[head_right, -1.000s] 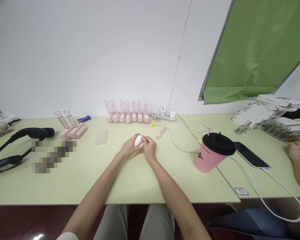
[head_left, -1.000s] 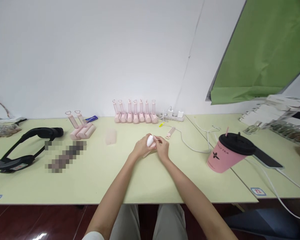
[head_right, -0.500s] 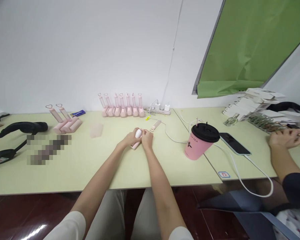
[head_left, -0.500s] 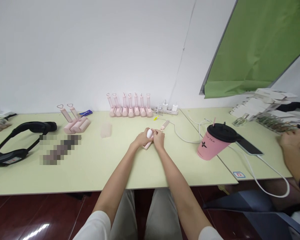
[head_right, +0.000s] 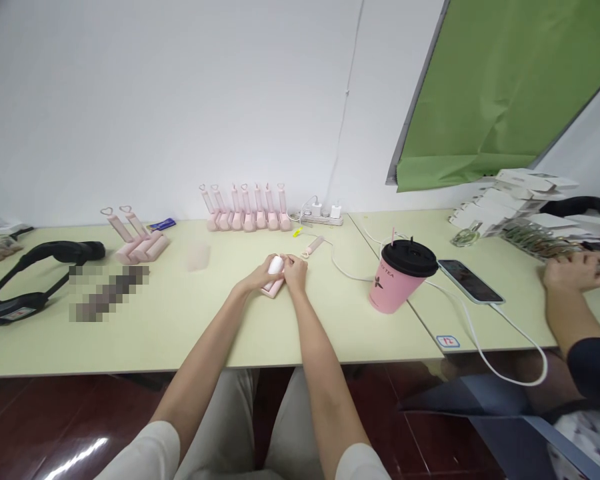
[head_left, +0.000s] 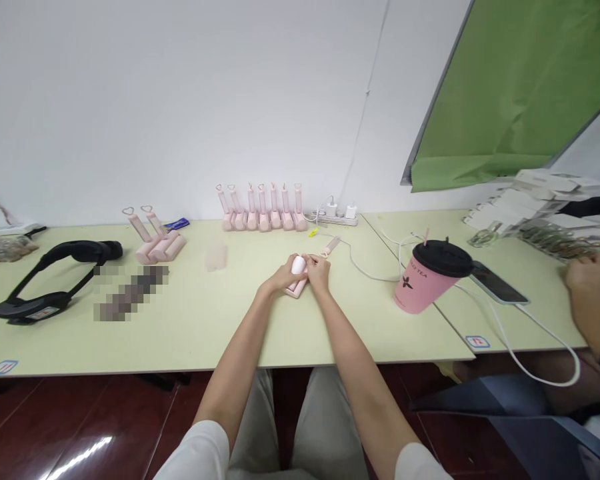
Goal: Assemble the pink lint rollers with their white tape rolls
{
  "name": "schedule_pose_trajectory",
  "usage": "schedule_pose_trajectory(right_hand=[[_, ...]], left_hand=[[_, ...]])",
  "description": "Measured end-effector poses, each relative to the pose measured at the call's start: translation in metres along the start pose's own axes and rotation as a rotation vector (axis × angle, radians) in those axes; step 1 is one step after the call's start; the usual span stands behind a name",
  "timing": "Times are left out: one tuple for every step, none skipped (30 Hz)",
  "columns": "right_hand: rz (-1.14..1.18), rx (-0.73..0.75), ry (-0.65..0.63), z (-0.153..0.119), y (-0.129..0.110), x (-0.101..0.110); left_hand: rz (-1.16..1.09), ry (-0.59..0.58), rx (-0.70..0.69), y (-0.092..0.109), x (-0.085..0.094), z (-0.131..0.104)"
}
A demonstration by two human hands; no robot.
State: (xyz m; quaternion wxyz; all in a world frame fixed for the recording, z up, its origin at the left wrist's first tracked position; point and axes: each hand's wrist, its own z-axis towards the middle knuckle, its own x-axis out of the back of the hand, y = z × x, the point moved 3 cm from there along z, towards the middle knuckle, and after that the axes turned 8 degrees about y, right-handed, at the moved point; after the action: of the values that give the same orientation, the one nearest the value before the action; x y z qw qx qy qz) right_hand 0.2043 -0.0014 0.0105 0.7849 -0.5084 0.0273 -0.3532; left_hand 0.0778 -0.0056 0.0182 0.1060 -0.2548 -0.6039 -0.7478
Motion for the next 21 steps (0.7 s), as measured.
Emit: schedule_pose_trajectory(right_hand=[[0.005, -0.008, 0.005, 0.000, 0.000, 0.001], [0.010, -0.016, 0.012, 0.000, 0.000, 0.002], [0.017, -0.022, 0.020, -0.001, 0.001, 0.002], [0.027, -0.027, 0.029, -0.001, 0.001, 0.003], [0.039, -0.032, 0.036, -0.001, 0.001, 0.003], [0.053, -0.036, 0.042, -0.001, 0.001, 0.003], [0.067, -0.039, 0.045, -0.001, 0.001, 0.003], [0.081, -0.038, 0.046, -0.002, 0.000, 0.004], [0.095, -0.037, 0.045, -0.002, 0.000, 0.004], [0.104, -0.036, 0.043, -0.002, -0.001, 0.004], [0.108, -0.037, 0.042, -0.002, -0.002, 0.005], [0.108, -0.040, 0.042, -0.001, -0.003, 0.005], [0.106, -0.044, 0.044, -0.001, -0.003, 0.006], [0.102, -0.050, 0.046, -0.001, -0.004, 0.006], [0.097, -0.055, 0.051, -0.001, -0.004, 0.007], [0.096, -0.056, 0.057, 0.000, -0.004, 0.007], [0.100, -0.053, 0.065, 0.000, -0.004, 0.007], [0.112, -0.049, 0.069, 0.001, -0.003, 0.007], [0.130, -0.045, 0.066, 0.001, -0.003, 0.007], [0.156, -0.042, 0.055, 0.001, -0.003, 0.007], [0.187, -0.041, 0.041, 0.002, -0.003, 0.006]], left_hand=[[-0.012, -0.005, 0.010, 0.001, -0.001, 0.000], [-0.021, -0.013, 0.019, 0.002, -0.002, -0.001], [-0.027, -0.021, 0.026, 0.002, -0.003, -0.001], [-0.032, -0.029, 0.030, 0.003, -0.004, -0.002], [-0.036, -0.033, 0.033, 0.003, -0.005, -0.002], [-0.039, -0.035, 0.033, 0.003, -0.005, -0.003], [-0.043, -0.036, 0.030, 0.004, -0.006, -0.004], [-0.050, -0.036, 0.025, 0.004, -0.006, -0.005], [-0.060, -0.035, 0.020, 0.004, -0.006, -0.005], [-0.075, -0.034, 0.014, 0.005, -0.006, -0.006], [-0.091, -0.034, 0.008, 0.005, -0.006, -0.006], [-0.108, -0.033, 0.003, 0.006, -0.006, -0.007], [-0.122, -0.033, 0.002, 0.006, -0.006, -0.007], [-0.135, -0.036, 0.002, 0.006, -0.007, -0.007], [-0.153, -0.041, 0.002, 0.005, -0.008, -0.007], [-0.176, -0.047, 0.003, 0.005, -0.010, -0.006], [-0.206, -0.048, 0.002, 0.004, -0.012, -0.006], [-0.240, -0.042, 0.000, 0.002, -0.014, -0.006], [-0.273, -0.032, -0.003, 0.001, -0.017, -0.006], [-0.298, -0.017, -0.003, -0.001, -0.018, -0.006], [-0.313, -0.001, -0.002, -0.004, -0.020, -0.006]])
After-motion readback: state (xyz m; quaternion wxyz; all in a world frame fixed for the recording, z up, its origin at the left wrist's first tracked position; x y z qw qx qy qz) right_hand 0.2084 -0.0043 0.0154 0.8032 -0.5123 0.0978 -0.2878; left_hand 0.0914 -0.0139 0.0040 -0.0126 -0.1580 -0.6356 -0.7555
